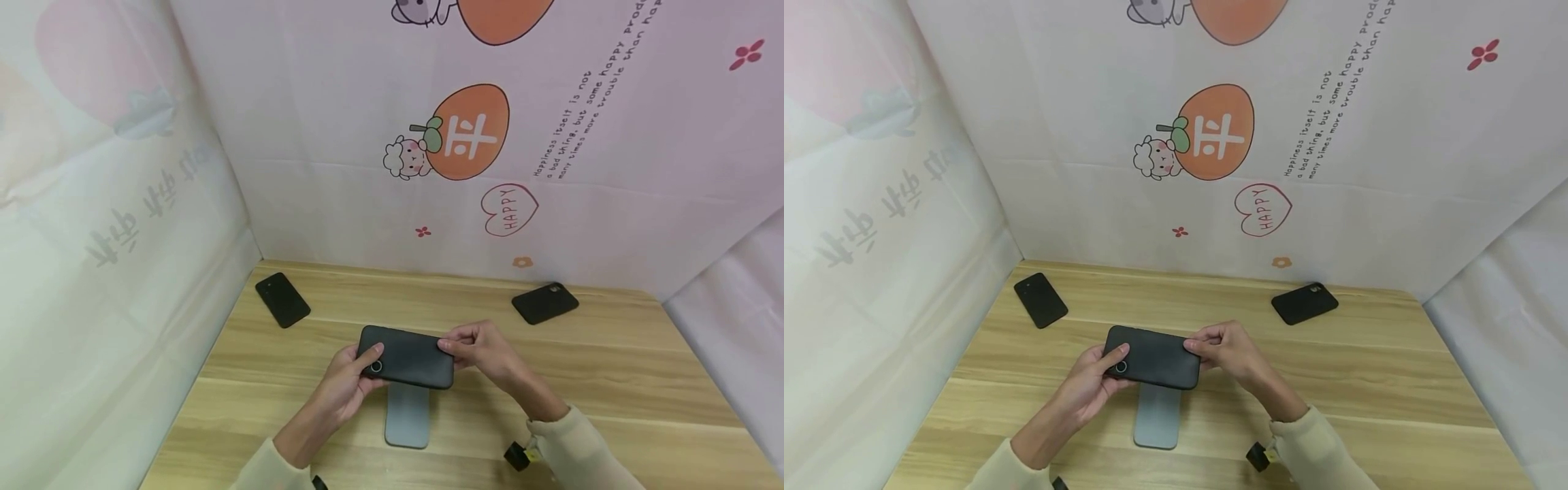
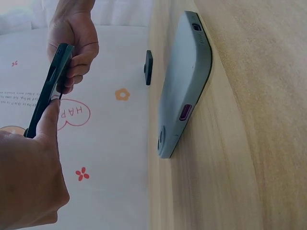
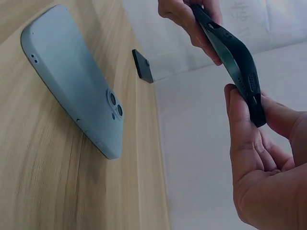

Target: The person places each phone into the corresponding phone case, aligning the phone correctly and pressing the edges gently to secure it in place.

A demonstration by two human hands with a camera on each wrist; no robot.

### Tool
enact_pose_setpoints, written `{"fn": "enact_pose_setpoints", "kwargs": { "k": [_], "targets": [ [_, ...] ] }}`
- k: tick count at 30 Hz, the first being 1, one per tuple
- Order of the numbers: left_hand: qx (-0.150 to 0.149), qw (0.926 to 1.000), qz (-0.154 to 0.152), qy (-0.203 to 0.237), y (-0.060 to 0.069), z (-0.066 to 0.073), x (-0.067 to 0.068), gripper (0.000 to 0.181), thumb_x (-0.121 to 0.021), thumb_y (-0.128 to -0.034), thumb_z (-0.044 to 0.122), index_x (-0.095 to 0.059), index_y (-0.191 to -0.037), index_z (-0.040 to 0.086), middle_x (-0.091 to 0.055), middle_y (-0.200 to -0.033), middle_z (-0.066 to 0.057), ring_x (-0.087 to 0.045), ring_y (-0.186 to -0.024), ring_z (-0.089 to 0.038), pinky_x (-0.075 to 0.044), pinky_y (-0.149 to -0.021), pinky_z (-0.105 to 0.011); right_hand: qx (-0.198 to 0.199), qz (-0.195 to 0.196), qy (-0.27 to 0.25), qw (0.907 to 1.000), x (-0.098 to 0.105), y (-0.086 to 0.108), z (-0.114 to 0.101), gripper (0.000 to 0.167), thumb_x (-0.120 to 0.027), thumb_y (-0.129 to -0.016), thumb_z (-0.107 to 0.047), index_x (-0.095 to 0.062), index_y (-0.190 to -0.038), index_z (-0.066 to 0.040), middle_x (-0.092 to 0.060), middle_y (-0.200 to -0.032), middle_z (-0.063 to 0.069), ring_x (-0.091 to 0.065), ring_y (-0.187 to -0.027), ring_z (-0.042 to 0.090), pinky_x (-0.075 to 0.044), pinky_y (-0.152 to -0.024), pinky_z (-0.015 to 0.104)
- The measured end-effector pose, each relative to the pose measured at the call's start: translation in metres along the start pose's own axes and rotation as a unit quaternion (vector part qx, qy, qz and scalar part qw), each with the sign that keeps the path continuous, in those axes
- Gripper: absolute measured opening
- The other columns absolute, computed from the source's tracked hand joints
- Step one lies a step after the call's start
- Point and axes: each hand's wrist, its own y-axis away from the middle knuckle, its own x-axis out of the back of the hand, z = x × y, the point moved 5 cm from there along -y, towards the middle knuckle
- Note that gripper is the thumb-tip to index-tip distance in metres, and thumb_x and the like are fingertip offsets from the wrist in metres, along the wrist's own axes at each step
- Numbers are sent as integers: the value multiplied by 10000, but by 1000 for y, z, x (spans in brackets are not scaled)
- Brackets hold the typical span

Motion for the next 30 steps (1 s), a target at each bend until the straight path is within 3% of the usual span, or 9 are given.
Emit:
{"fn": "enact_pose_setpoints", "kwargs": {
  "k": [10,15,18,25,30],
  "targets": [
    [-89,9996,244,134,-1,2,2,543,-498,-1135,122,-293,-1553,-157,-406,-1579,-346,-512,-1420,-398,-490,-1106,-475,-290,375,-287,9985,-7,0,3,249,-783,-982,-188,-777,-1048,53,-775,-893,27,-744,-784,151,-652,-764,321],
    [-176,9988,368,285,-2,4,4,563,-497,-1133,111,-258,-1569,-154,-360,-1612,-342,-444,-1466,-423,-455,-1132,-503,-444,328,-267,9981,-11,2,6,228,-791,-978,-202,-743,-907,9,-699,-801,-7,-710,-761,160,-649,-787,352],
    [-191,9985,410,313,-2,5,5,564,-494,-1133,108,-251,-1575,-146,-356,-1616,-337,-433,-1473,-424,-461,-1130,-494,-473,299,-333,9979,-14,4,6,213,-788,-978,-193,-736,-924,7,-696,-804,-9,-700,-760,156,-645,-772,338],
    [-389,9973,501,359,-3,7,8,587,-508,-1130,117,-237,-1588,-131,-332,-1635,-323,-397,-1498,-425,-469,-1128,-486,-435,-256,-875,9949,-27,7,8,246,-734,-1011,-117,-690,-1070,118,-784,-990,185,-794,-911,289,-625,-910,478],
    [-444,9972,514,318,-3,7,9,577,-512,-1131,127,-258,-1580,-130,-348,-1625,-324,-427,-1483,-414,-477,-1122,-482,-413,-376,-1008,9933,-32,8,10,265,-728,-1014,-113,-695,-1082,142,-779,-1006,249,-794,-910,271,-628,-894,474]
  ]
}}
